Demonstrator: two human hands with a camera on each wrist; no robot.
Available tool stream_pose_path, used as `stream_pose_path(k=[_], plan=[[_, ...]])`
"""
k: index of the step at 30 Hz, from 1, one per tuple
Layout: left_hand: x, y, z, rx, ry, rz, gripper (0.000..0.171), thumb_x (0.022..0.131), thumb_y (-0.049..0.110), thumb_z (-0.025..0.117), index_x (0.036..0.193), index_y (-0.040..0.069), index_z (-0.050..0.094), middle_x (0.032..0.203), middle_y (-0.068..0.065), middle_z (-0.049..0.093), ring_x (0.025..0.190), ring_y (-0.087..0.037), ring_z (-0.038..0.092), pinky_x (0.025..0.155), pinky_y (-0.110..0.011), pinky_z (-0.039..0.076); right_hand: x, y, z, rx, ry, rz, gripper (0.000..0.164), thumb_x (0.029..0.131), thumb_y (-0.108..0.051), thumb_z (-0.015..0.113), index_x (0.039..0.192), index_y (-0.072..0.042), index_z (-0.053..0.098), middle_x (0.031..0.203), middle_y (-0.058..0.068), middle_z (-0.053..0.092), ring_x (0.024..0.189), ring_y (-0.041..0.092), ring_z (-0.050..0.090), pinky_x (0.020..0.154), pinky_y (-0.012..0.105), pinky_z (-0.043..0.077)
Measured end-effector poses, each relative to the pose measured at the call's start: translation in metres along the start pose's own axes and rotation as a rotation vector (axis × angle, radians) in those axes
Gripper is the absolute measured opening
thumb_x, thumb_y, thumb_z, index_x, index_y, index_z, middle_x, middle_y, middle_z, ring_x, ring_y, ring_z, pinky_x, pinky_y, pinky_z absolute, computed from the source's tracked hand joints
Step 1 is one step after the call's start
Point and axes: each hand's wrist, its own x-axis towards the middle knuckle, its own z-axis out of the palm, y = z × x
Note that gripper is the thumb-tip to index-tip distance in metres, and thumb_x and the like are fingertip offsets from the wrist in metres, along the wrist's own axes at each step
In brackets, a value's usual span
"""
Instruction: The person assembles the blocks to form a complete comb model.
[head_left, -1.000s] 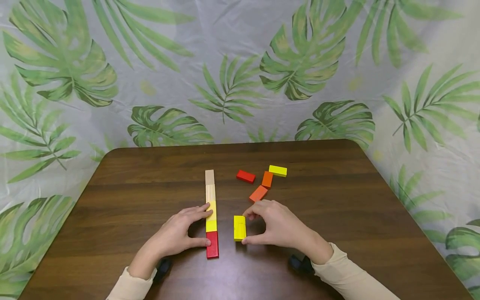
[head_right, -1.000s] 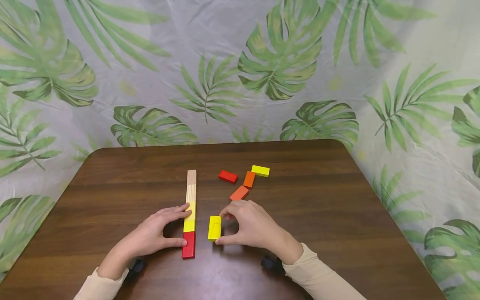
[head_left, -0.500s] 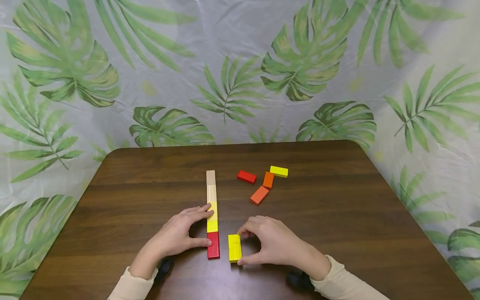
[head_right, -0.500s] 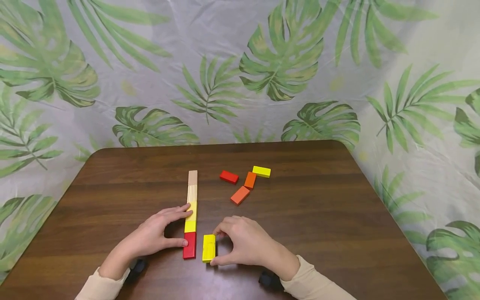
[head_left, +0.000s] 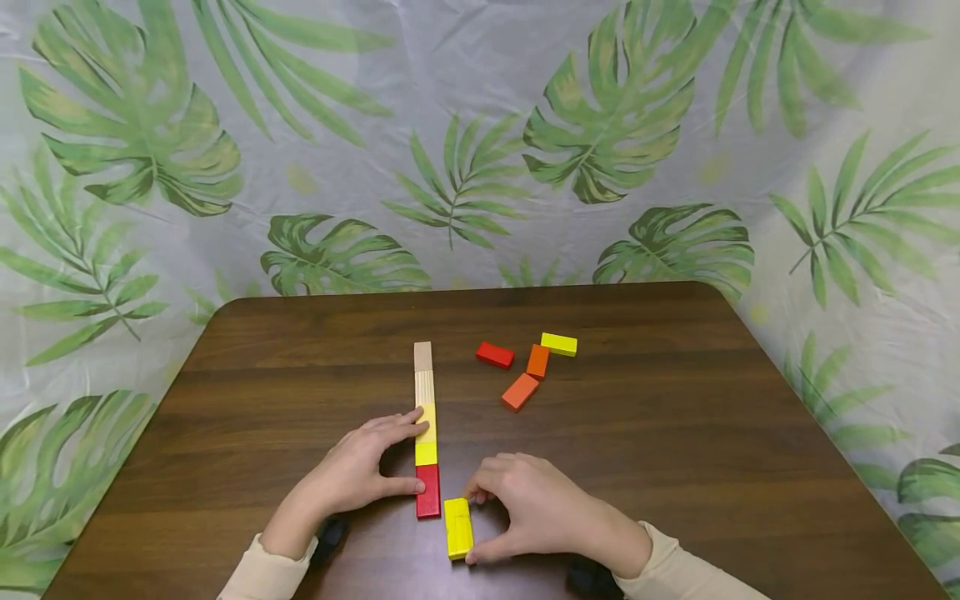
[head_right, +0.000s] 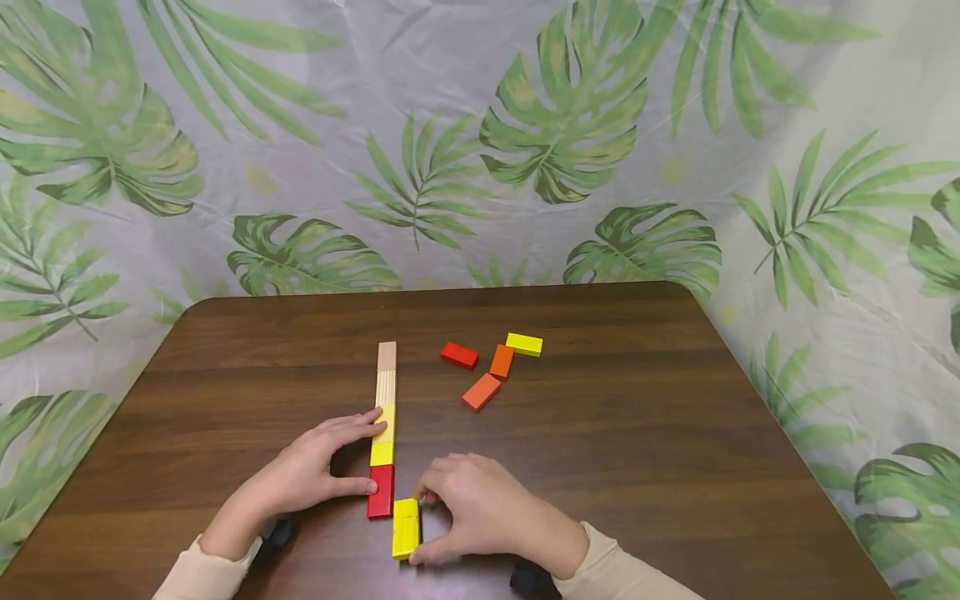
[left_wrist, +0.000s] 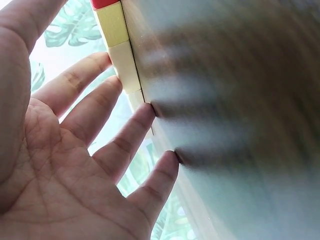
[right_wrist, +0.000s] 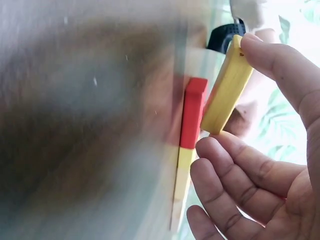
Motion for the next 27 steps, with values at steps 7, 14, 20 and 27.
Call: stream_pose_path(k=[7,14,20,27], plan=[[0.000,0.001,-0.001,-0.005,0.006,0.009,0.077,0.086,0.048,0.089,0.152,0.017,0.063,0.168,-0.001,0.050,0.150,-0.035,0.052,0.117,-0.065,0.044,0.000,-0.003,0.007,-0.025,0.001,-0.034,0.049,0.082,-0.065,0.086,0.109,-0.026,0.076,0.092,-0.017,0.065,0.082,-0.006,0.048,0.077,0.017,0.044],[-0.001,0.001,0.000,-0.004,0.008,0.013,0.077,0.086,0.048,0.089,0.152,0.016,0.063,0.168,-0.001,0.049,0.149,-0.035,0.052,0.116,-0.065,0.044,0.004,-0.005,0.013,-0.066,0.011,-0.062,0.050,0.082,-0.066,0.085,0.110,-0.025,0.076,0.093,-0.018,0.066,0.083,-0.006,0.049,0.079,0.015,0.043],[-0.002,0.000,0.000,-0.008,0.010,0.019,0.077,0.087,0.049,0.089,0.152,0.017,0.063,0.168,-0.002,0.049,0.149,-0.035,0.052,0.116,-0.063,0.045,0.007,-0.007,0.015,-0.083,0.020,-0.082,0.049,0.082,-0.066,0.085,0.106,-0.025,0.074,0.091,-0.018,0.065,0.083,-0.006,0.049,0.079,0.015,0.043],[-0.002,0.001,-0.001,-0.023,0.006,0.005,0.078,0.086,0.050,0.089,0.152,0.017,0.063,0.168,0.000,0.049,0.150,-0.035,0.052,0.117,-0.064,0.044,0.011,-0.011,0.017,-0.098,0.034,-0.093,0.049,0.082,-0.067,0.086,0.104,-0.025,0.073,0.089,-0.018,0.063,0.082,-0.006,0.048,0.079,0.016,0.043]])
